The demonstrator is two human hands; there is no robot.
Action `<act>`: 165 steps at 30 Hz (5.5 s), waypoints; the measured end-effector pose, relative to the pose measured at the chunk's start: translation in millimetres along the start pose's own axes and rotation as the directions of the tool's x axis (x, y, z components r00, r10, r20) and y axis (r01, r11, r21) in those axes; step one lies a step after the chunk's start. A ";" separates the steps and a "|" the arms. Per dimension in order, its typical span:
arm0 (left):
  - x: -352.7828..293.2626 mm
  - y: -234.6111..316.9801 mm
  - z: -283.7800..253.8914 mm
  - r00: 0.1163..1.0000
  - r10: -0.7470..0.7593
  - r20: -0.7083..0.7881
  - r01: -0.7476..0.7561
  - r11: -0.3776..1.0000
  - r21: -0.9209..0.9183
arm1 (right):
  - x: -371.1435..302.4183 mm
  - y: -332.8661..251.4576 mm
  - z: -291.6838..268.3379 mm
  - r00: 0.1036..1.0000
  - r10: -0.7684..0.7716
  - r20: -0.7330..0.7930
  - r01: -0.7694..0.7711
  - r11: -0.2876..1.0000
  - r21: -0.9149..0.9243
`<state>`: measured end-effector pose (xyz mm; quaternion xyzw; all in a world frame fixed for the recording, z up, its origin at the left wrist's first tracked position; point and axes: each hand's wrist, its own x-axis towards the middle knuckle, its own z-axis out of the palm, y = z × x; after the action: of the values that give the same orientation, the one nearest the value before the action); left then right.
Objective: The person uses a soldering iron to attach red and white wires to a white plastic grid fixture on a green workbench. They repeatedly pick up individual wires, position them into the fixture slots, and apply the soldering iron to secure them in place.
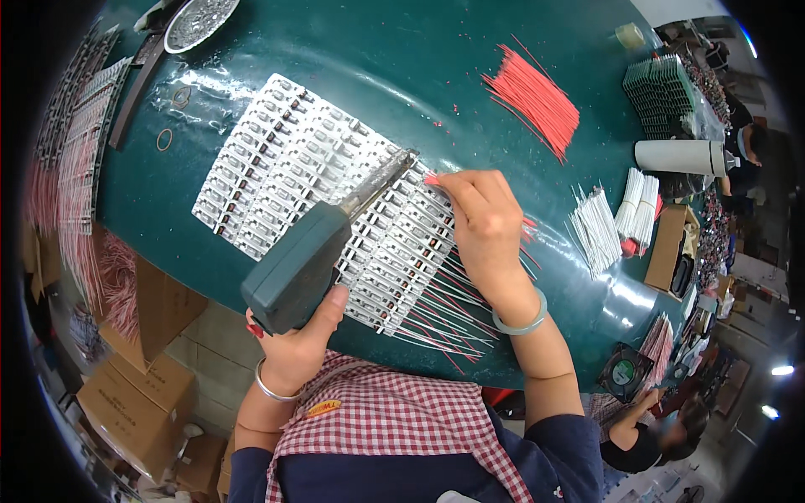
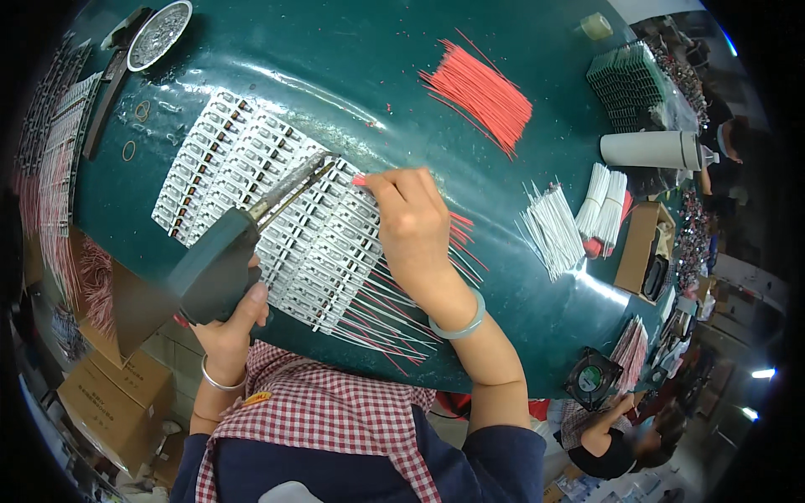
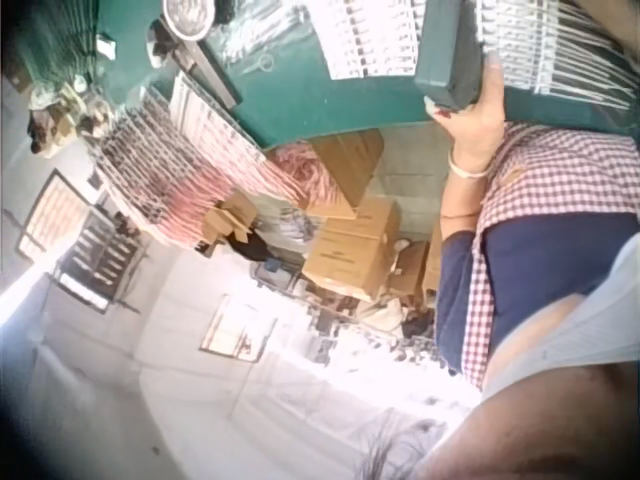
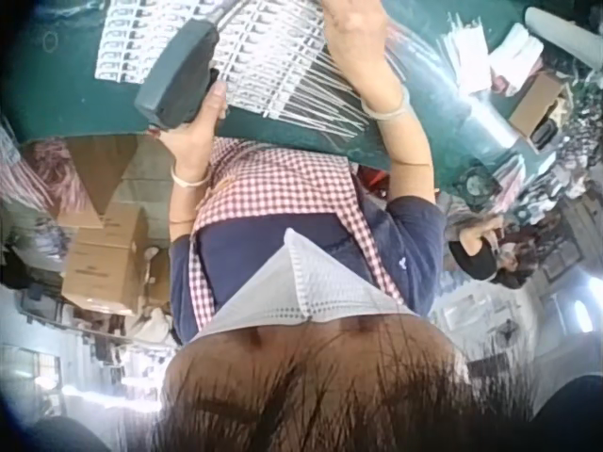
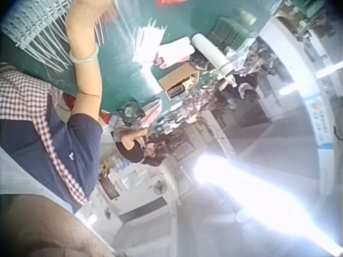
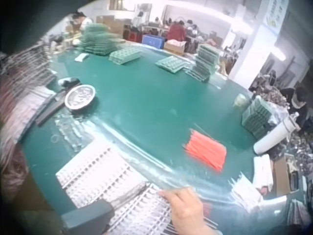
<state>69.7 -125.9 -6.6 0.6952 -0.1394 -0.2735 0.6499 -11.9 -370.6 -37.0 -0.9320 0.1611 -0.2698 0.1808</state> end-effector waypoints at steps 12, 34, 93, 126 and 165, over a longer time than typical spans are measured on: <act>-4.9 6.0 10.7 0.999 -0.047 -0.016 0.049 0.982 0.184 | -7.6 5.1 5.1 0.996 -0.086 0.010 0.087 0.994 -0.073; 14.3 6.6 24.0 0.967 0.227 0.113 -0.252 0.918 0.306 | -6.2 6.3 8.4 0.995 -0.095 0.011 0.096 0.993 -0.075; -15.0 -3.6 8.6 0.993 0.119 -0.004 -0.111 0.938 0.329 | -11.3 -6.3 6.8 0.991 -0.137 0.002 0.136 0.989 -0.065; -19.6 -6.7 -0.9 0.974 0.196 0.118 -0.228 0.876 0.424 | -20.3 -16.2 10.1 0.986 -0.166 -0.004 0.165 0.981 -0.100; -24.6 -4.5 -5.4 0.961 0.244 0.133 -0.277 0.868 0.412 | -26.5 -27.3 9.3 0.981 -0.192 0.008 0.192 0.979 -0.072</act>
<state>52.0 -107.3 -6.1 0.7841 -0.3131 -0.1726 0.5073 -22.4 -333.6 -44.5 -0.9492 0.0800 -0.2795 0.1201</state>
